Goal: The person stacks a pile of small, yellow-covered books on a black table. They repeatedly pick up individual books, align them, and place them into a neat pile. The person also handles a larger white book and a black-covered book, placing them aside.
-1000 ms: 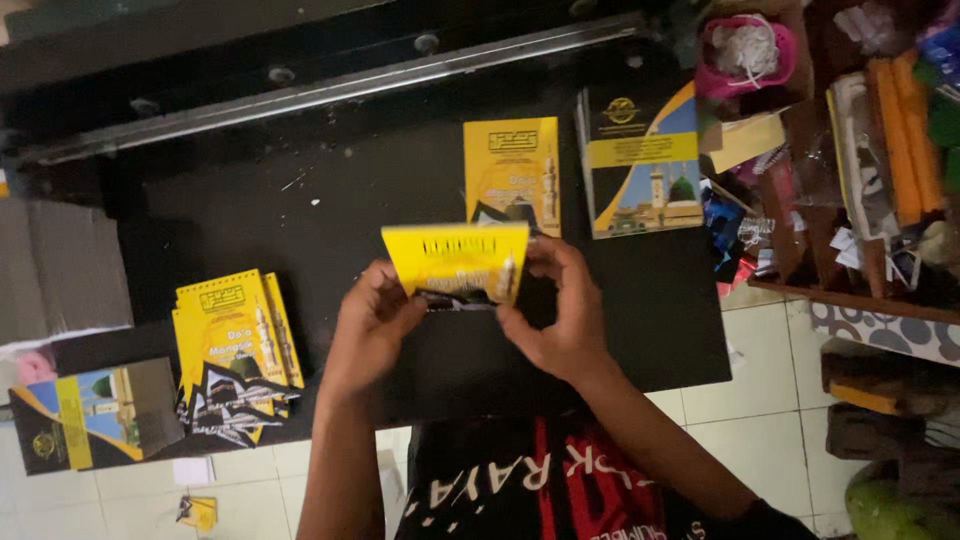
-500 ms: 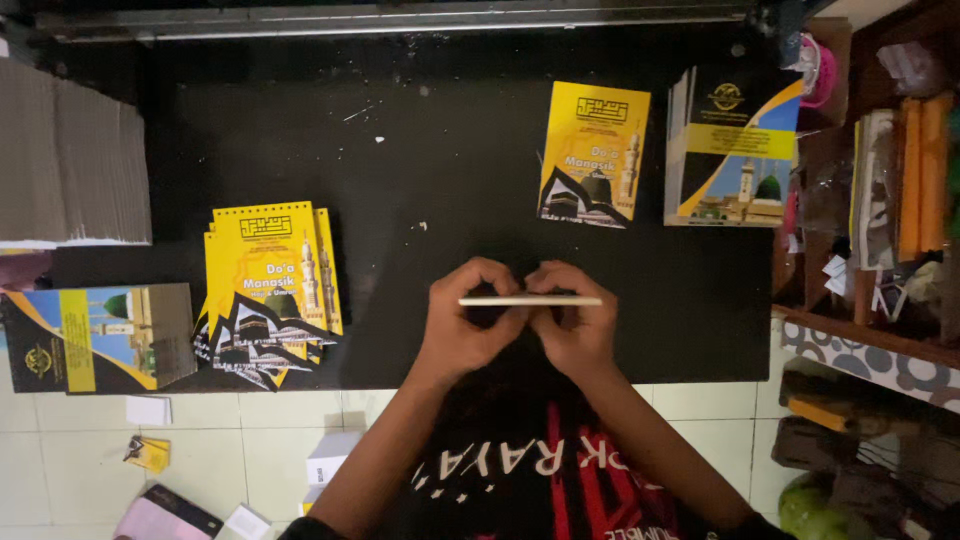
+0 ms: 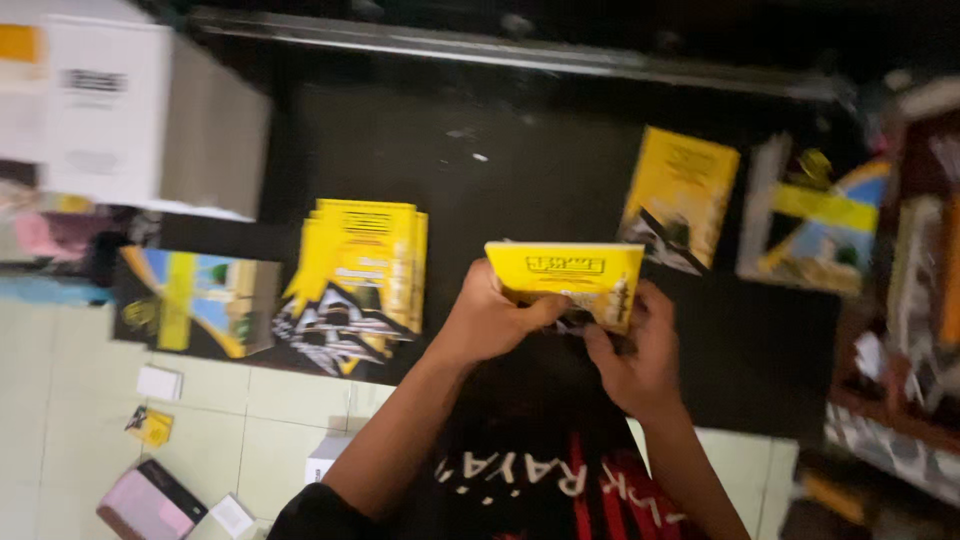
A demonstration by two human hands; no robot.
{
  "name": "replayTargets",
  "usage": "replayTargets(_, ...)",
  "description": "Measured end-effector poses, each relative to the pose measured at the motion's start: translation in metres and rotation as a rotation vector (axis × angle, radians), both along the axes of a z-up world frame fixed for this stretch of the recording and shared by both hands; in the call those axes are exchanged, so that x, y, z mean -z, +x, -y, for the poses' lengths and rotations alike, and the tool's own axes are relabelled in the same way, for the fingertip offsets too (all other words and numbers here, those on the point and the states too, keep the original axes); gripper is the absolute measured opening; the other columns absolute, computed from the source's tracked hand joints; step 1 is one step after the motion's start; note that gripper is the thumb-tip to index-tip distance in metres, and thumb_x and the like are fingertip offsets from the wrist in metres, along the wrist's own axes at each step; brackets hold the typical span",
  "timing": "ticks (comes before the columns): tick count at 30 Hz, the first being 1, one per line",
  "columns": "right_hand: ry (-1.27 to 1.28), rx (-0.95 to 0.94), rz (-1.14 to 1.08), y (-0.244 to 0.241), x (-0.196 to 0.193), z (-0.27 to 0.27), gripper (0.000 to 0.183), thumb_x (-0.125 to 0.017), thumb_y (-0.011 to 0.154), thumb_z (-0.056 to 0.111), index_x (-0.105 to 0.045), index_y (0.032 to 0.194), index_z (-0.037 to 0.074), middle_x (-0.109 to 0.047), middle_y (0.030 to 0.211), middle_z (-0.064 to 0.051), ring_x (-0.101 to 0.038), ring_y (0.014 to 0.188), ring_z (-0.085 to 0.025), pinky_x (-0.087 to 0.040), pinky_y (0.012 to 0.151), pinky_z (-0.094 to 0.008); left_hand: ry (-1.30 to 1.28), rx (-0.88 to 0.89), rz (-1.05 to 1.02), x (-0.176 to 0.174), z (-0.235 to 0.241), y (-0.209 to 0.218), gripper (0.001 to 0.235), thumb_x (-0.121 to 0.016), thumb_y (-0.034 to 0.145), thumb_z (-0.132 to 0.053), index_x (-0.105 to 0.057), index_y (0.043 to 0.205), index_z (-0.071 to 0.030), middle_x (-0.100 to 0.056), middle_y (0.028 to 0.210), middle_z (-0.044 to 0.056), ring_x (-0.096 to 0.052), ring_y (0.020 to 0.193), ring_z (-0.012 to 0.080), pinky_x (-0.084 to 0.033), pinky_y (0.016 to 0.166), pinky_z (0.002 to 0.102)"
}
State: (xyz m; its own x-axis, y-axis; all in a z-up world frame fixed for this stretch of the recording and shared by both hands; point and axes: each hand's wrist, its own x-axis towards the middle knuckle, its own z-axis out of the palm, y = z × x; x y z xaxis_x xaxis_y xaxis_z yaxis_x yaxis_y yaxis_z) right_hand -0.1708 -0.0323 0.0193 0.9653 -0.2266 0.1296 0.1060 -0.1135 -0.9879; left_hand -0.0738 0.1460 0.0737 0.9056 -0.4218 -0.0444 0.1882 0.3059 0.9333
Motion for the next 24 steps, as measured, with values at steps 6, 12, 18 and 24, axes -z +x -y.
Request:
replayTargets(6, -0.085, -0.071, 0.087, 0.043, -0.021, -0.058, 0.063, -0.072, 0.088, 0.000, -0.035, 0.139, -0.006, -0.064, 0.121, -0.026, -0.070, 0.097, -0.027, -0.058, 0.087, -0.038, -0.110, -0.062, -0.023, -0.002, -0.072, 0.036, 0.032, -0.070, 0.080, 0.013, -0.070, 0.111, 0.007, -0.072, 0.088, 0.022, -0.068, 0.066, 0.0221, -0.061, 0.079, 0.045)
replayTargets(12, 0.134, -0.162, -0.116, 0.106, -0.031, -0.131, 0.070, -0.071, 0.086, -0.002, -0.036, 0.147, -0.005, -0.064, 0.114, -0.036, -0.073, 0.092, -0.046, -0.064, 0.074, -0.048, 0.280, -0.429, -0.088, -0.015, -0.145, 0.061, 0.043, -0.082, 0.083, -0.016, -0.065, 0.116, 0.005, -0.070, 0.098, 0.021, -0.069, 0.093, 0.0283, -0.057, 0.082, 0.044)
replayTargets(18, 0.465, 0.010, -0.242, 0.210, -0.026, -0.209, 0.066, -0.062, 0.092, -0.011, -0.036, 0.151, 0.004, -0.054, 0.125, -0.025, -0.070, 0.100, -0.034, -0.065, 0.084, -0.048, 0.547, -0.668, 0.212, -0.016, -0.205, 0.042, 0.051, -0.079, 0.087, -0.014, -0.050, 0.125, 0.004, -0.059, 0.107, 0.026, -0.065, 0.110, 0.0465, -0.050, 0.098, 0.060)
replayTargets(24, 0.487, 0.096, -0.552, 0.286, 0.030, -0.263, 0.047, -0.062, 0.088, -0.013, -0.046, 0.123, 0.012, -0.064, 0.125, -0.022, -0.069, 0.107, -0.031, -0.067, 0.081, -0.048, 0.779, -0.728, 0.447, 0.010, -0.221, 0.026, 0.049, -0.080, 0.077, -0.016, -0.053, 0.115, -0.001, -0.059, 0.110, 0.015, -0.061, 0.105, 0.0310, -0.048, 0.095, 0.038)
